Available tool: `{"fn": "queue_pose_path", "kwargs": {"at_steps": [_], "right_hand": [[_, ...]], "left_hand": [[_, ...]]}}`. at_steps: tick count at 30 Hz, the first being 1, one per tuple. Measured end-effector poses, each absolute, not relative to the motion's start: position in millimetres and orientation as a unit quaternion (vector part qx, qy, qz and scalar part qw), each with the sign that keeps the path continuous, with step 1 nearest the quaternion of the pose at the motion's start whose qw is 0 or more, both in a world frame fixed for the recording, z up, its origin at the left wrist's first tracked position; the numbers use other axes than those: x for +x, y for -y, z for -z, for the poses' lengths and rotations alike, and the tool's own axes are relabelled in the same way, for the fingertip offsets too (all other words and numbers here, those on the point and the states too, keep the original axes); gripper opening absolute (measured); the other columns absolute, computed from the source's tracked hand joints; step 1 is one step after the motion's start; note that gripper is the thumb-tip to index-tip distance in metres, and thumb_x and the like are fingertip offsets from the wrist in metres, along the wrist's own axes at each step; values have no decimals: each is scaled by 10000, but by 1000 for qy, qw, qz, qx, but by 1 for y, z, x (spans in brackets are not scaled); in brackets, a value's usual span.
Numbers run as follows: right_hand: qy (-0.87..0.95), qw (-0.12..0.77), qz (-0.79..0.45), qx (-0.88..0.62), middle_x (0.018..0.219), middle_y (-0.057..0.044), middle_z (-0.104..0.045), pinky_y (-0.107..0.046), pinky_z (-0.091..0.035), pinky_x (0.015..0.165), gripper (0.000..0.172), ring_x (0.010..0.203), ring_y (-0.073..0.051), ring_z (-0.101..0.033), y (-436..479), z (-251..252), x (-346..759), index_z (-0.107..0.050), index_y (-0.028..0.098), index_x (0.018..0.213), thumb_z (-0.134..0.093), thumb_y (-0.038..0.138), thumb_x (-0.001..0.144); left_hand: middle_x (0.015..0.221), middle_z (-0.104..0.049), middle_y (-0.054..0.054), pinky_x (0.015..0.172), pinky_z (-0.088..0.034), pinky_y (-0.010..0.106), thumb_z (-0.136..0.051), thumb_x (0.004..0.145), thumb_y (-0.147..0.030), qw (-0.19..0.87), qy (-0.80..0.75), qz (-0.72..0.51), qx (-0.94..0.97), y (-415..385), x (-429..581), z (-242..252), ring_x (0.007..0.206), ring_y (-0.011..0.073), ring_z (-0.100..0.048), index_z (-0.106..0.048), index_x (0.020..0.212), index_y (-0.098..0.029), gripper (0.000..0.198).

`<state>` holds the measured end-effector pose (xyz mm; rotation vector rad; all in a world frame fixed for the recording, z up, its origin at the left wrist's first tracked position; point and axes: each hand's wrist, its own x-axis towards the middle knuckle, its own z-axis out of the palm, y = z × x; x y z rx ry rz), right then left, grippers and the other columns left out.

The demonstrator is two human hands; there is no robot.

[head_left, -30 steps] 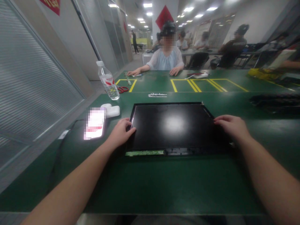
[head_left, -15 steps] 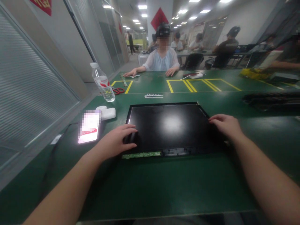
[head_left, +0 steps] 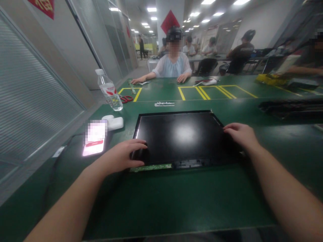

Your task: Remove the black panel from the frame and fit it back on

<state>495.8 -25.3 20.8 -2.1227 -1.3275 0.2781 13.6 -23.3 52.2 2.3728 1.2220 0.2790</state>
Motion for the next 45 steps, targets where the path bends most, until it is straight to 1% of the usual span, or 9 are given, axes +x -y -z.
{"fn": "queue_pose_path", "kwargs": {"at_steps": [6,9,15,21,26,33,38,41,45], "right_hand": [[460,328,-147,-812,786,-49,-743,-379,-527,672,185,697,-239,-650,26,-21,493,-788,258,787,-648,311,676],[457,329,-152,-812,792,-51,-743,-374,-521,652,195,682,-234,-643,26,-22,492,-788,253,789,-646,316,672],[464,329,-142,-810,812,-53,-750,-382,-525,697,195,711,-237,-651,26,-22,491,-794,252,785,-650,313,670],[471,331,-124,-808,755,-45,-736,-376,-516,725,183,721,-235,-643,25,-22,492,-795,247,761,-653,303,659],[466,335,-124,-809,705,-45,-717,-364,-505,689,174,703,-236,-636,24,-19,494,-792,246,749,-658,294,649],[470,322,-123,-812,773,-43,-740,-355,-507,729,155,751,-234,-652,25,-22,493,-788,244,770,-661,273,686],[510,283,-145,-799,797,-41,-749,-358,-520,749,175,757,-233,-670,26,-25,493,-792,243,820,-650,279,724],[538,268,-120,-790,822,-40,-754,-351,-522,797,159,808,-235,-683,27,-25,491,-786,244,806,-647,261,730],[548,260,-93,-789,834,-44,-755,-349,-522,807,164,828,-242,-686,27,-23,492,-791,253,814,-641,269,751]], "left_hand": [[1443,-629,56,1080,-491,479,-787,743,-431,209,-414,-108,879,21,8,-46,1280,323,-619,-745,1215,-349,482],[1469,-605,72,1094,-477,487,-774,757,-452,198,-413,-98,884,21,6,-44,1306,329,-597,-735,1230,-336,488],[1492,-583,74,1102,-468,488,-752,783,-461,196,-409,-88,887,21,7,-45,1324,325,-582,-738,1209,-327,447],[1485,-587,87,1091,-478,479,-759,785,-414,196,-403,-90,890,22,9,-47,1315,322,-589,-740,1184,-304,414],[1526,-537,121,1083,-480,479,-727,830,-373,185,-391,-65,899,23,9,-50,1327,318,-574,-706,1227,-256,415],[1503,-559,127,1086,-477,479,-749,798,-385,174,-410,-70,893,24,12,-52,1316,331,-581,-702,1245,-245,471],[1502,-562,122,1095,-470,491,-761,774,-448,171,-433,-61,883,25,12,-52,1323,349,-572,-710,1258,-245,528],[1526,-542,105,1087,-476,494,-741,789,-485,166,-432,-56,885,24,9,-50,1327,344,-568,-693,1296,-269,553],[1515,-553,97,1091,-469,497,-701,806,-578,155,-443,-69,880,22,6,-46,1330,340,-560,-696,1292,-279,571]]}}
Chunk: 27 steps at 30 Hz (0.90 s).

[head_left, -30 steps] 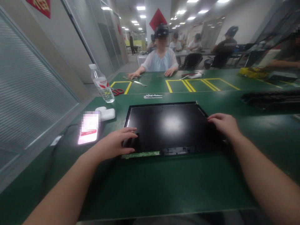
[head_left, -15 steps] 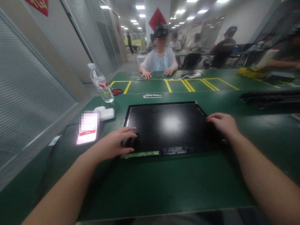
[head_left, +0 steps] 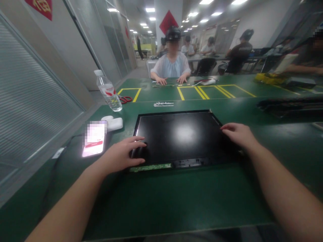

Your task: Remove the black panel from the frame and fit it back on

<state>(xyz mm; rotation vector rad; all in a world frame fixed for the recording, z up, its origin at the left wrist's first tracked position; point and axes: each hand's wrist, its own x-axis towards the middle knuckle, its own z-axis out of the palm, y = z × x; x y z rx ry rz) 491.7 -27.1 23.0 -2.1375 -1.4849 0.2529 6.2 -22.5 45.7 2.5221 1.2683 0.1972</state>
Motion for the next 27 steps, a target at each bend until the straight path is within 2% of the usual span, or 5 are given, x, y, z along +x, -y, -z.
{"fn": "queue_pose_path", "kwargs": {"at_steps": [3,7,12,19,27], "right_hand": [[542,257,-89,-795,849,-43,-759,-368,-517,812,178,833,-249,-685,26,-21,496,-797,261,831,-634,293,765],[528,261,-96,-803,837,-47,-758,-385,-519,792,191,817,-256,-683,24,-19,501,-800,263,845,-639,322,761],[509,270,-134,-806,816,-55,-756,-378,-529,742,213,768,-248,-687,23,-19,500,-802,251,868,-628,311,762],[510,298,-169,-789,891,-52,-770,-349,-531,835,230,859,-231,-718,20,-10,501,-786,227,886,-636,192,715],[532,281,-139,-786,878,-30,-770,-352,-523,808,349,855,-246,-711,19,-4,506,-781,255,876,-564,89,659]], "left_hand": [[1464,-592,110,1092,-465,486,-605,878,-586,129,-462,-97,872,21,7,-44,1295,321,-585,-709,1266,-247,525],[1404,-629,142,1068,-478,489,-537,914,-507,64,-520,-103,846,16,8,-44,1222,332,-626,-729,1219,-188,480],[1410,-624,190,1094,-452,495,-493,911,-443,18,-612,-72,787,10,5,-39,1291,367,-582,-675,1302,-115,542],[1426,-617,187,1094,-454,441,-387,948,-434,43,-615,12,787,12,10,-40,1287,342,-591,-686,1298,-93,572],[1376,-642,203,1067,-477,472,-404,922,-417,46,-604,-12,796,10,9,-38,1243,361,-616,-717,1234,-105,541]]}}
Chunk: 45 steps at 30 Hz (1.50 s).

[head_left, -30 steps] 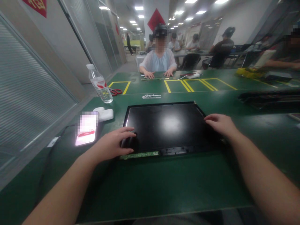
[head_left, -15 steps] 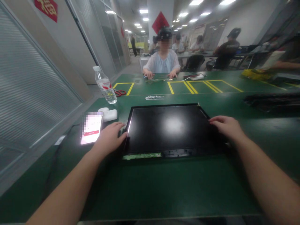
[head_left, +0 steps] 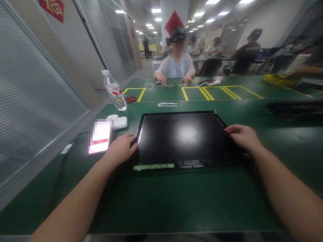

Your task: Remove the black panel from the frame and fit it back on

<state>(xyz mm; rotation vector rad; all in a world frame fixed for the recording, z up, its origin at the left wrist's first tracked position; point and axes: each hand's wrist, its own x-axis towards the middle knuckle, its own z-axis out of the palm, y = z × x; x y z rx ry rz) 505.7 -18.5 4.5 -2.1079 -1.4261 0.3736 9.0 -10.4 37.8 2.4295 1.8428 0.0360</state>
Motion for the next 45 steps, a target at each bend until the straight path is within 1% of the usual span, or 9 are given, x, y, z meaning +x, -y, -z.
{"fn": "queue_pose_path", "kwargs": {"at_steps": [5,9,14,21,27,31,34,39,45], "right_hand": [[525,276,-131,-795,850,-29,-768,-362,-524,812,337,861,-262,-708,20,-9,501,-773,260,824,-560,77,637],[522,271,-139,-797,869,-35,-765,-358,-523,810,330,845,-252,-702,21,-12,498,-774,250,842,-564,81,652],[541,262,-126,-789,882,-44,-764,-378,-526,834,237,815,-236,-692,23,-14,497,-771,238,862,-590,181,721],[512,275,-126,-804,760,-43,-724,-373,-534,722,252,639,-218,-666,25,-13,501,-762,228,950,-599,281,765],[506,243,-59,-826,886,-91,-748,-376,-518,712,282,801,-274,-687,21,-9,513,-760,224,973,-623,317,746],[508,191,-71,-837,866,-117,-745,-369,-509,672,300,788,-283,-687,18,-6,517,-766,207,944,-594,404,796],[524,159,-69,-834,898,-115,-751,-371,-509,693,341,848,-296,-693,17,-4,515,-766,210,1011,-576,418,819],[543,134,-55,-827,971,-120,-756,-382,-503,693,388,864,-304,-692,17,0,513,-743,204,1121,-573,373,816],[547,138,-38,-825,930,-107,-752,-357,-480,645,346,821,-285,-688,18,1,513,-746,215,1063,-598,378,796]], "left_hand": [[1315,-675,203,1069,-474,511,-435,895,-395,54,-590,-50,804,8,7,-33,1206,389,-634,-758,1150,-127,491],[1329,-667,203,1075,-474,484,-435,899,-374,44,-595,-35,802,8,8,-34,1217,376,-632,-757,1152,-121,481],[1319,-675,186,1056,-493,486,-427,907,-387,35,-594,-34,803,7,6,-33,1210,370,-635,-764,1126,-143,471],[1347,-660,207,1105,-457,468,-459,861,-324,58,-580,-78,809,3,6,-29,1235,355,-622,-763,1069,-112,425],[1278,-677,196,1064,-463,487,-495,875,-433,53,-601,-82,793,3,2,-30,1199,362,-622,-719,1075,-142,419],[1123,-694,189,976,-501,505,-434,916,-513,53,-613,-78,784,1,2,-29,1099,362,-637,-657,838,-189,401],[1171,-668,180,980,-497,496,-427,919,-502,37,-610,-75,788,0,2,-25,1144,355,-607,-593,724,-213,386],[1218,-642,178,980,-497,503,-423,921,-467,32,-611,-72,788,0,2,-21,1138,342,-590,-615,759,-206,363],[1132,-652,162,939,-509,509,-467,894,-457,37,-624,-87,775,1,4,-23,1069,338,-596,-624,804,-204,311]]}}
